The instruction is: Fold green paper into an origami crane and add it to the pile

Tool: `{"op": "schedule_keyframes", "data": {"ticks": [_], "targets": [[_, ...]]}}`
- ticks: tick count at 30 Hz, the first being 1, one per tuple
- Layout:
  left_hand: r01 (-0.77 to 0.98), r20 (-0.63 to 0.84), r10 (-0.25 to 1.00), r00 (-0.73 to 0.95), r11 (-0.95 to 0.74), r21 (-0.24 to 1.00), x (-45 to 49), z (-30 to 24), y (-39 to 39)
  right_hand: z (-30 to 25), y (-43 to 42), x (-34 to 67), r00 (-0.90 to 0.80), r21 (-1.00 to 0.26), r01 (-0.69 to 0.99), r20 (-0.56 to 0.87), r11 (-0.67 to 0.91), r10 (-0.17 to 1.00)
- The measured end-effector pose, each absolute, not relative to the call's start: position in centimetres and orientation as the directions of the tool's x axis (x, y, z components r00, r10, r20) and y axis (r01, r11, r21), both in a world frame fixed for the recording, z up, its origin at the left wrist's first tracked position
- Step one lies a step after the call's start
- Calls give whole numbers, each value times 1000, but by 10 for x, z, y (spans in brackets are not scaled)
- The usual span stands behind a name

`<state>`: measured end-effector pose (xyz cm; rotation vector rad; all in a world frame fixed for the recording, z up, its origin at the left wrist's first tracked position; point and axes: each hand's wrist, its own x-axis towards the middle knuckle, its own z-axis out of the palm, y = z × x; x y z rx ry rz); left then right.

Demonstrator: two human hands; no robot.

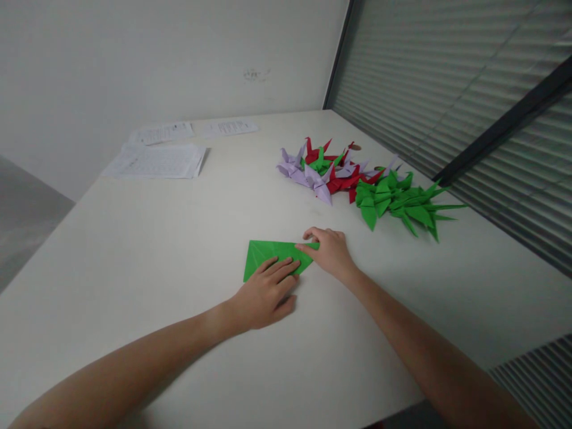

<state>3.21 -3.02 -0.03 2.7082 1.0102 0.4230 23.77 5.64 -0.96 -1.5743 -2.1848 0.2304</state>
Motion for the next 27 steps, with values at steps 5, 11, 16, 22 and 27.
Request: {"op": "schedule_keyframes", "data": {"ticks": [5,11,16,22,27], "targets": [[597,195,665,721,-740,310,32,0,-30,-11,55,235,-243,-338,880,281,333,928],[602,189,664,724,-741,296,32,1,-30,-11,54,234,-236,-337,882,289,329,928],[599,212,660,720,-746,290,32,0,-31,-10,56,233,-222,-357,883,252,304,942],[587,242,630,738,-776,231,33,-2,-31,-8,56,232,-213,-362,885,242,292,946],[594,221,639,737,-768,238,33,-1,-30,-9,55,232,-215,-358,885,256,298,943]]}}
